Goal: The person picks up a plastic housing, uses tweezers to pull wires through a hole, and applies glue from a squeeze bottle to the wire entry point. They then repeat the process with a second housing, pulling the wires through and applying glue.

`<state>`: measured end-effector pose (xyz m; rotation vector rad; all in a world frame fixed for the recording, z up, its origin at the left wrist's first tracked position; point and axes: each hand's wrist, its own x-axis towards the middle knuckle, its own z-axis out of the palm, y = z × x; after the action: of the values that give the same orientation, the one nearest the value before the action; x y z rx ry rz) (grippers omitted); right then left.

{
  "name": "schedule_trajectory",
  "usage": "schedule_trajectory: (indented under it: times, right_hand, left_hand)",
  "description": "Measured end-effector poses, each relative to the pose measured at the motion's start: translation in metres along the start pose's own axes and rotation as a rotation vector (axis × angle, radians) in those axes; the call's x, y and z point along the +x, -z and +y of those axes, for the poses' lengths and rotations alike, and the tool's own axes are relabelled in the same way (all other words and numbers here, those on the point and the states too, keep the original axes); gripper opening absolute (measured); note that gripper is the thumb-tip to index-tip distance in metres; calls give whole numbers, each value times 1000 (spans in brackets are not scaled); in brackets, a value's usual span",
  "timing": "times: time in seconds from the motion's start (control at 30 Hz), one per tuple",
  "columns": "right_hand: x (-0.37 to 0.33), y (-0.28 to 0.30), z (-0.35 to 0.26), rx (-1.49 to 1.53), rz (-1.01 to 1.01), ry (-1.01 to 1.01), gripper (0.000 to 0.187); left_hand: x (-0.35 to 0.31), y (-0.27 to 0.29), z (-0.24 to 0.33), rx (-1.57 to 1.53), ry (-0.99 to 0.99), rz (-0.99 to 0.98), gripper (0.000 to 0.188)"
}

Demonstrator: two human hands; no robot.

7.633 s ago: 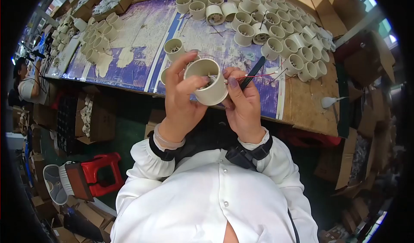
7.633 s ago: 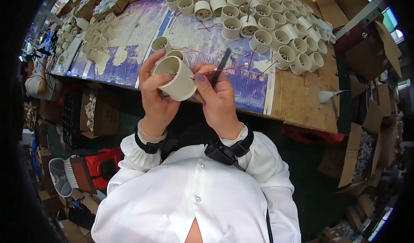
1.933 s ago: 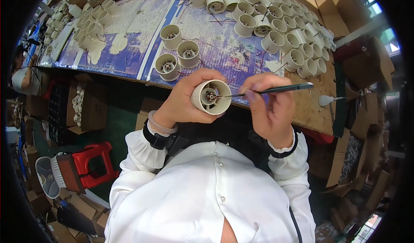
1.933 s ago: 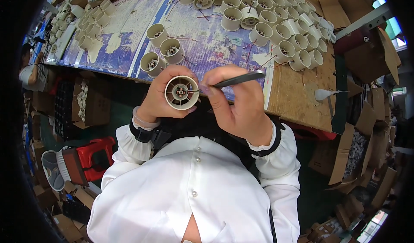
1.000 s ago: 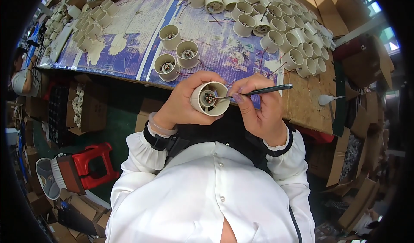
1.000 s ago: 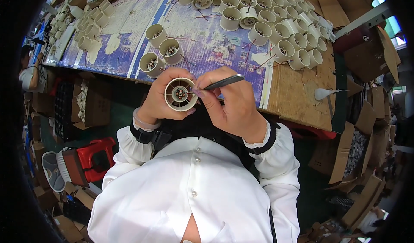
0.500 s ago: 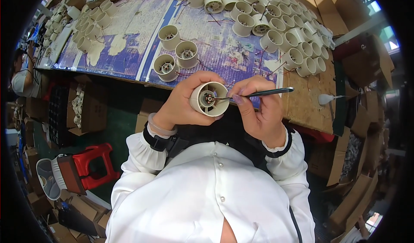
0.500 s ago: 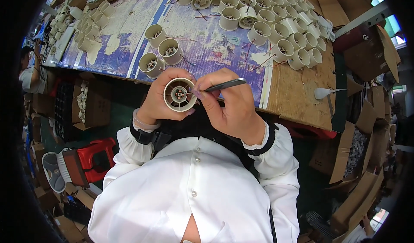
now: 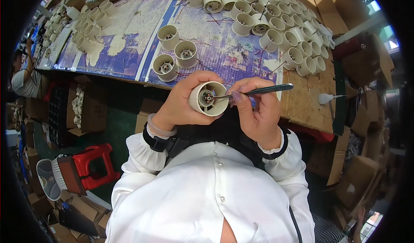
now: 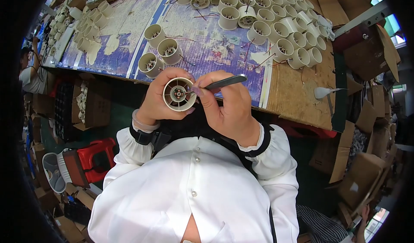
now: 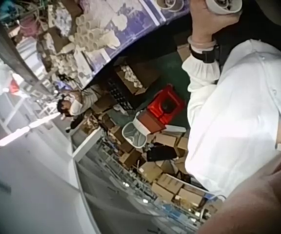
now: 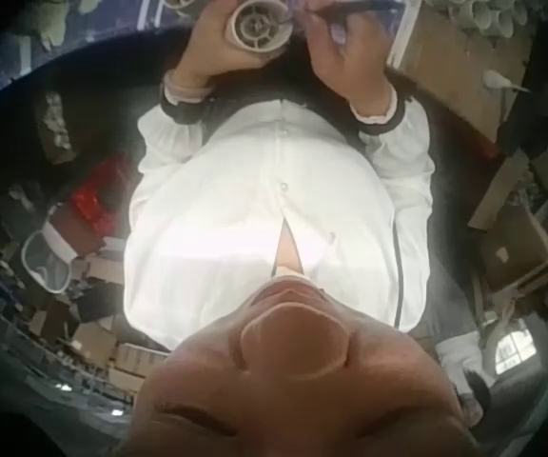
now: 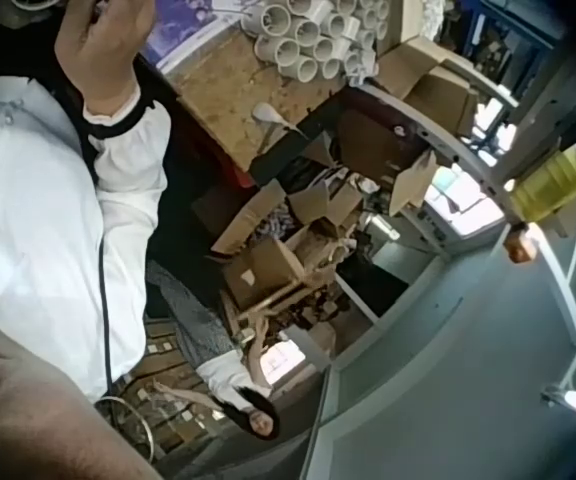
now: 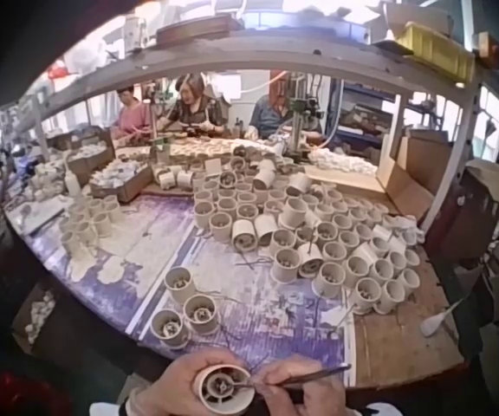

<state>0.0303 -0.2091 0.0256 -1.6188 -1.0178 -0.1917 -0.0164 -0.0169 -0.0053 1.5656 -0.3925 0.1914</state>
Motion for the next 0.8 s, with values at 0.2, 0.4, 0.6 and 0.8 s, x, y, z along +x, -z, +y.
schedule_trajectory:
  times: [0.2, 0.4, 0.6, 0.8]
  right_hand:
    - [-5, -8, 2, -15, 49, -21, 18]
    - [-1, -9, 2, -102, 28, 110, 18]
    - [-1, -10, 4, -117, 19, 96, 18]
    - [0, -7, 2, -62, 13, 48, 18]
  left_hand:
    - [-1, 0, -3, 6, -15, 18, 65]
    - [-3, 0, -7, -26, 20, 25, 65]
    - [-5, 0, -10, -19, 50, 30, 66]
    - [-5, 1, -8, -32, 32, 15, 67]
